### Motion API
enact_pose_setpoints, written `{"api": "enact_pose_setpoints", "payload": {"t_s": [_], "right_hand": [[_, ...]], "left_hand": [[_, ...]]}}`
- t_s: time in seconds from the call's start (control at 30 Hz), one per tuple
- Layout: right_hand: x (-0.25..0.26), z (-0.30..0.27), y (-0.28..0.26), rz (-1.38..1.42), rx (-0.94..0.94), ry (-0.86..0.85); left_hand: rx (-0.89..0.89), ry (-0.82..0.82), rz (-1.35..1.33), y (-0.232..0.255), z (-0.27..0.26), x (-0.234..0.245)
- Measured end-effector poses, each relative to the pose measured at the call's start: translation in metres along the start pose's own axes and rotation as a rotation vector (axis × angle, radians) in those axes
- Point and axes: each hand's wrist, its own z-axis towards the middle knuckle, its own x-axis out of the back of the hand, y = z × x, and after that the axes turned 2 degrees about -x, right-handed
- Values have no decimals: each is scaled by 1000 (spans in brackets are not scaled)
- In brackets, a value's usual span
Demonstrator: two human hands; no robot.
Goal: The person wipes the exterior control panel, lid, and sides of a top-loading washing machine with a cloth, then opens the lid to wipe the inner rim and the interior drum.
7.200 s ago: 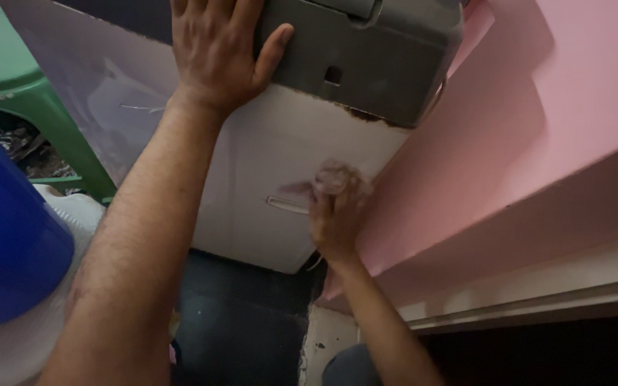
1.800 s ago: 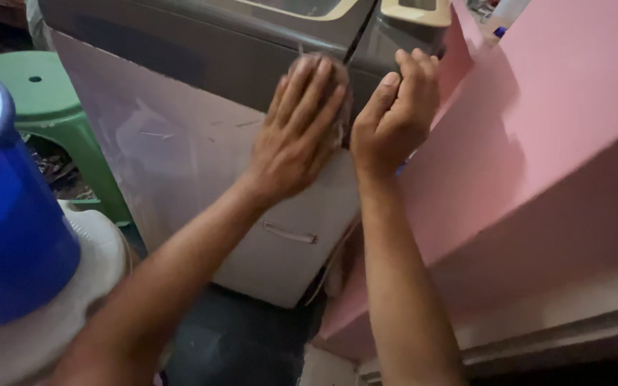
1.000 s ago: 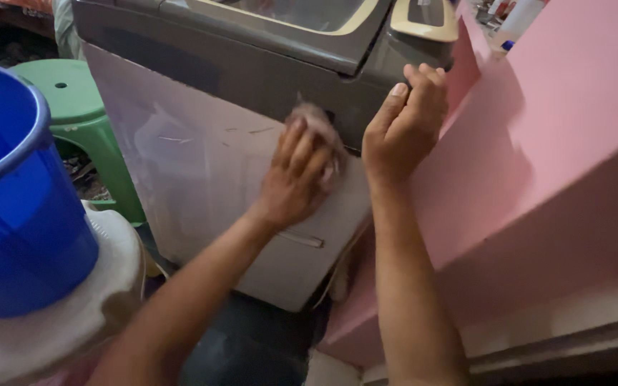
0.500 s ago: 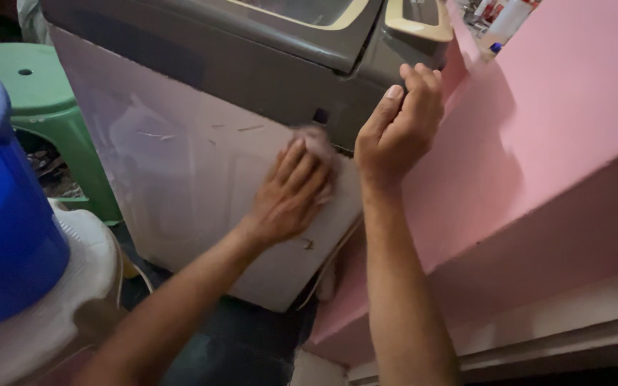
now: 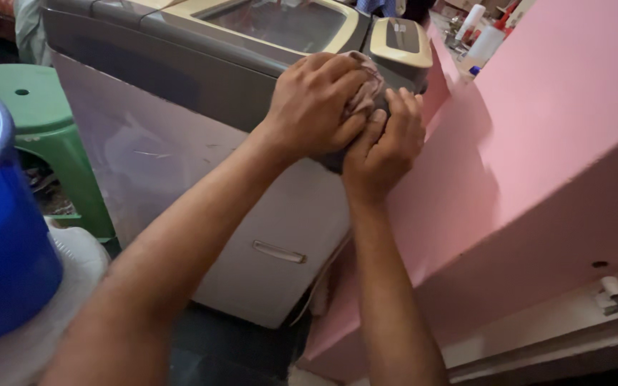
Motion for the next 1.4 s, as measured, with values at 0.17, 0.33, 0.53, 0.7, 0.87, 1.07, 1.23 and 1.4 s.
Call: {"api": "enact_pose_setpoints", "payload": {"t_s": [0.17, 0.33, 0.53, 0.7, 0.87, 1.07, 1.23, 1.4], "right_hand": [[0, -1, 1, 1, -12, -5], [0, -2, 1, -8, -6, -3], [2, -5, 1, 46, -13, -4], [10, -5, -5, 45, 180, -59], [18, -6, -5, 26, 509, -202], [14, -4, -5, -194, 577, -341], [14, -8, -9, -145, 488, -248], [11, -19, -14, -75, 417, -190]], "left_hand": [[-41, 152, 64, 4, -9, -8], [-98, 222, 163, 6, -26, -11], [-66, 187, 182, 14, -52, -13], [-24, 125, 218, 14, -78, -25], [-88, 155, -86, -13, -91, -32], [-204, 92, 15, -41, -93, 30], [-32, 110, 259, -52, -72, 51], [83, 103, 403, -54, -60, 26]]}}
